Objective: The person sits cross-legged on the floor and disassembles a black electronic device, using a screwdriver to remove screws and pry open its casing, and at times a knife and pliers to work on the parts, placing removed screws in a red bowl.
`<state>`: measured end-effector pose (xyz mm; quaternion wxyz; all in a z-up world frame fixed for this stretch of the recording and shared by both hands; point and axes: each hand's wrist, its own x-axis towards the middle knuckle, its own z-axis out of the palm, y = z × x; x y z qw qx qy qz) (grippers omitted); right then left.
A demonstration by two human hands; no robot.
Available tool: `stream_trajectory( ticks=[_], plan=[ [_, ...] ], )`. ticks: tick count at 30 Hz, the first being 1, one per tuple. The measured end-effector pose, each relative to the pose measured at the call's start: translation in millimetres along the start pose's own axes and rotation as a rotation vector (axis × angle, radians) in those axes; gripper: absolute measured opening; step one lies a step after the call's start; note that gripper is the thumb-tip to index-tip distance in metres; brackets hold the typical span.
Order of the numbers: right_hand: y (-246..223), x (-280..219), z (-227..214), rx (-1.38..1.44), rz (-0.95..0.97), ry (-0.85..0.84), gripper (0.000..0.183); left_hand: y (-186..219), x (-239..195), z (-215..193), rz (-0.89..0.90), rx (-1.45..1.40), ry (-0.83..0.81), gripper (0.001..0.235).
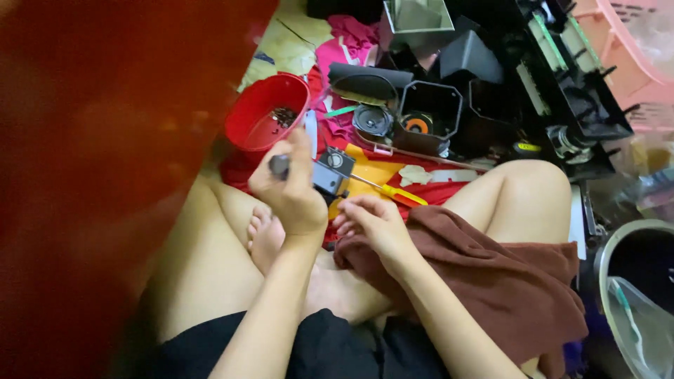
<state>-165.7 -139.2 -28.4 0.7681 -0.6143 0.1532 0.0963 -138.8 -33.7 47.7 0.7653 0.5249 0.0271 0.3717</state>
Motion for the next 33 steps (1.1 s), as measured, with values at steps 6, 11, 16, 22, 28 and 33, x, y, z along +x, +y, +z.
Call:
stream_trajectory(
  ticks=[6,11,16,22,28,33],
  plan=[
    [13,-14,12,-0.182,-0.046,0.03,0.02,35,33,-40,-0.086,0.137,-0.987,0.024],
    [12,-23,18,-0.02,0.029,0.035,0.023,19,27,-35,-0.012,0.185,-1.035,0.037],
    [8,-33,-3,0.207,0.175,-0.003,0.023,17,-38,-48,0.299,0.212,-0.916,0.023],
    [28,-43,-17,0.293,0.304,-0.142,0.018,50,-71,-81,0.545,0.478,-0.996,0.022],
    [30,-49,-18,0.404,0.411,-0.269,0.013,70,-67,-107,0.21,0.261,-1.115,0.046],
    [-12,-47,7,0.289,0.28,-0.189,0.016,59,-55,-84,0.21,0.148,-0.828,0.026]
  ],
)
